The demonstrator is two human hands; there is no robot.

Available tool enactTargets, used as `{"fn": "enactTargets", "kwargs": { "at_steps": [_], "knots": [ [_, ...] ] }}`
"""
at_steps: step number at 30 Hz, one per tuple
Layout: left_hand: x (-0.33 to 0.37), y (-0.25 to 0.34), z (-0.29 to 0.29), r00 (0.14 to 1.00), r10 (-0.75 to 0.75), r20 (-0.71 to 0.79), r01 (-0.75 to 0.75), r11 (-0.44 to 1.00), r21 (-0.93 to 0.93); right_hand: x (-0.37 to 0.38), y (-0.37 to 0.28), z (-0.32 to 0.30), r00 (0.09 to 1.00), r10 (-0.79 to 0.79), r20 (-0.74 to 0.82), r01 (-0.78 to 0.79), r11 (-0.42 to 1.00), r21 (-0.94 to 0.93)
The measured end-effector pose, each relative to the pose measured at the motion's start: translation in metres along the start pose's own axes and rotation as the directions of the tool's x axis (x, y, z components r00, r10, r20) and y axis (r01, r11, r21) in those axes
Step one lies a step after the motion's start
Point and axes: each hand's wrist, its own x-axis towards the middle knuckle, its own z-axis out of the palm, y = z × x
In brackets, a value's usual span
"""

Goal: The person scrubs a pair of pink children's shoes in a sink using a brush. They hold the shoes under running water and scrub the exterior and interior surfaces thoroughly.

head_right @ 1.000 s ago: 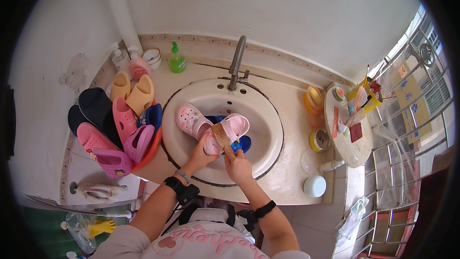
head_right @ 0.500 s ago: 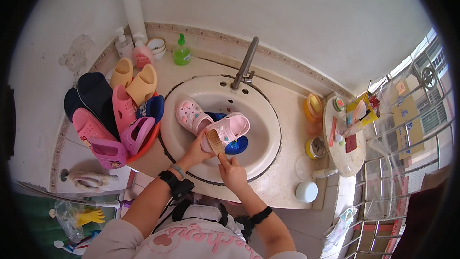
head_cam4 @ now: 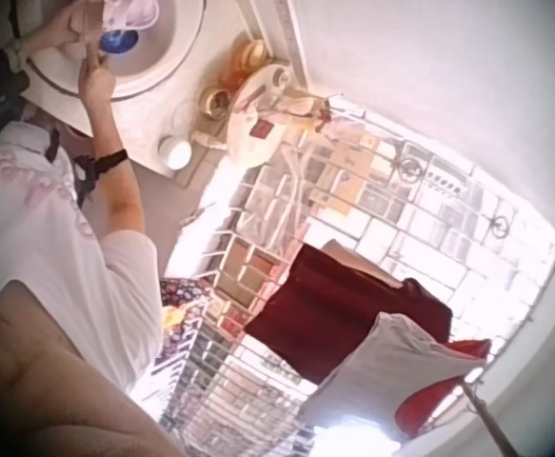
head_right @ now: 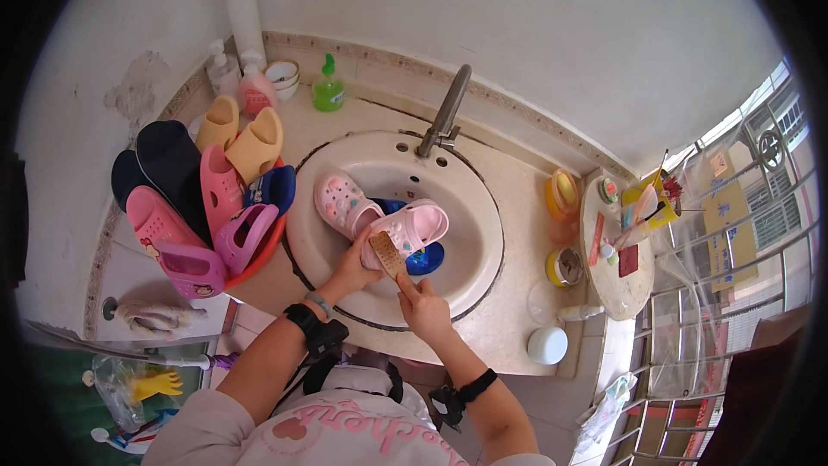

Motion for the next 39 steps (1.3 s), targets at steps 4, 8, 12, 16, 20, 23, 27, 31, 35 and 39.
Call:
{"fn": "enactTargets", "kwargs": {
  "at_steps": [4,8,12,16,20,23,27,31,35,39],
  "knots": [
    [0.0,0.003,-0.001,1.0,0.006,0.018,-0.007,1.0,0.013,0.044,0.011,-0.004,0.996,0.062,-0.07,-0.072,0.986,-0.148],
    [-0.002,0.007,0.0,1.0,0.028,-0.011,-0.027,0.997,0.067,0.028,-0.007,0.005,0.996,0.064,-0.066,-0.067,0.997,-0.049],
    [-0.003,0.003,0.0,1.0,0.017,-0.018,-0.015,0.997,0.069,0.01,-0.007,0.011,0.999,0.026,-0.029,-0.027,0.999,-0.047],
    [-0.002,0.004,0.0,1.0,-0.024,0.017,0.022,0.995,0.099,0.047,0.005,-0.006,0.992,0.113,-0.055,-0.12,0.981,-0.15],
    [-0.002,0.011,-0.003,0.998,-0.062,0.021,0.06,0.995,0.078,0.054,0.024,-0.006,0.979,0.155,-0.135,-0.171,0.979,-0.11],
    [-0.002,0.01,-0.004,0.999,-0.049,-0.003,0.049,0.999,0.017,0.025,0.02,0.002,0.985,0.089,-0.146,-0.103,0.99,-0.092],
    [-0.002,0.011,-0.001,0.997,-0.066,-0.042,0.066,0.998,-0.012,0.005,0.003,0.017,0.992,0.039,-0.122,-0.054,0.991,-0.12],
    [-0.002,0.013,0.0,0.997,-0.07,-0.031,0.066,0.99,-0.128,0.022,0.025,-0.006,0.968,0.178,-0.179,-0.193,0.979,-0.07],
    [0.0,0.012,-0.001,0.996,-0.036,-0.085,0.02,0.983,-0.183,0.016,0.021,-0.002,0.958,0.143,-0.249,-0.141,0.99,0.023],
    [0.002,0.003,-0.004,0.989,-0.136,-0.064,0.101,0.917,-0.387,0.0,0.002,0.002,0.969,0.101,-0.227,-0.082,0.992,0.095]
  ]
}}
